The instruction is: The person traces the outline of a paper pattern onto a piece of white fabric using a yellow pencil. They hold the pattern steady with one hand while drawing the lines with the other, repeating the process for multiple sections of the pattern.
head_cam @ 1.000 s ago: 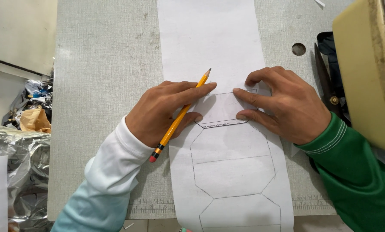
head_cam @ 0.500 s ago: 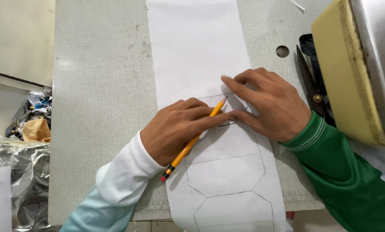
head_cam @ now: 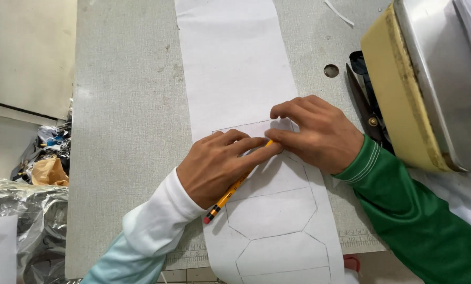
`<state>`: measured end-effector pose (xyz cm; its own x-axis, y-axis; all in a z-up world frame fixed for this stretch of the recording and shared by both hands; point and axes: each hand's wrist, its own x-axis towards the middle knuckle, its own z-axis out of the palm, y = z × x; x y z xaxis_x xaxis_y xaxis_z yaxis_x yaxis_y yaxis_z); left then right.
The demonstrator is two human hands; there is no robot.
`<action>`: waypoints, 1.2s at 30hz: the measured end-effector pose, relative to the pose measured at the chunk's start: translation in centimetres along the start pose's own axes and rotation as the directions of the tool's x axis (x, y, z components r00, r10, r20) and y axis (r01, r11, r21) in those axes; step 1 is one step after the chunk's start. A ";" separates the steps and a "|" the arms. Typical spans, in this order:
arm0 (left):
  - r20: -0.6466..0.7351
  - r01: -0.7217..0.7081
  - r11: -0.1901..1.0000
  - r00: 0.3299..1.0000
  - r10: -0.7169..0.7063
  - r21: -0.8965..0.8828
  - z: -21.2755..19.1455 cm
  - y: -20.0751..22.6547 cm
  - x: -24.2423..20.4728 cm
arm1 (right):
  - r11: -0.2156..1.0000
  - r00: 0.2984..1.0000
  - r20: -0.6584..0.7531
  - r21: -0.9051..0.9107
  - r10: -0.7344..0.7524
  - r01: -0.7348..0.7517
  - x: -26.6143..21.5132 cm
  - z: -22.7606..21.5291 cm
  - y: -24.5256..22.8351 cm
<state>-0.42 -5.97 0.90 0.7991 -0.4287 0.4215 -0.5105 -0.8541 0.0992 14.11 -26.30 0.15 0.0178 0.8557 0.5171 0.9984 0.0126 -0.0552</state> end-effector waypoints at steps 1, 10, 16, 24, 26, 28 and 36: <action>-0.001 -0.001 1.000 1.000 0.001 0.000 0.3 -0.1 -0.2 | 1.000 1.000 0.000 -0.001 0.000 0.000 -0.2 -0.1 0.1; 0.092 0.196 0.960 0.979 -0.181 -0.201 1.2 -0.2 -0.6 | 0.934 0.990 0.086 -0.349 0.109 -0.072 -1.4 -1.7 1.0; 0.047 0.179 0.975 0.984 -0.174 -0.131 1.3 0.0 -0.5 | 1.000 0.988 0.155 -0.023 -0.012 0.016 -0.8 -1.0 -0.1; -0.005 0.036 0.999 0.999 -0.036 -0.021 1.1 0.0 -0.5 | 0.991 0.956 0.266 0.015 0.124 -0.133 -0.9 -4.4 -0.5; -0.014 0.026 0.999 1.000 -0.026 -0.021 1.3 -0.2 -0.7 | 0.982 0.966 0.208 0.076 0.156 -0.175 -0.9 -4.9 -0.4; -0.021 0.012 1.000 1.000 -0.013 -0.023 1.6 -0.3 -0.7 | 0.967 0.969 0.150 0.138 0.195 -0.216 -1.0 -4.9 -0.4; -0.022 0.009 0.999 1.000 -0.008 0.041 1.5 0.7 -0.4 | 0.961 0.938 0.246 0.075 0.242 -0.268 -2.4 -0.2 0.6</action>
<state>-0.66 -6.85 -0.60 0.7960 -0.4149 0.4407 -0.4896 -0.8695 0.0657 14.65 -28.46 -0.92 0.2452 0.9335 0.2615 0.9503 -0.1780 -0.2555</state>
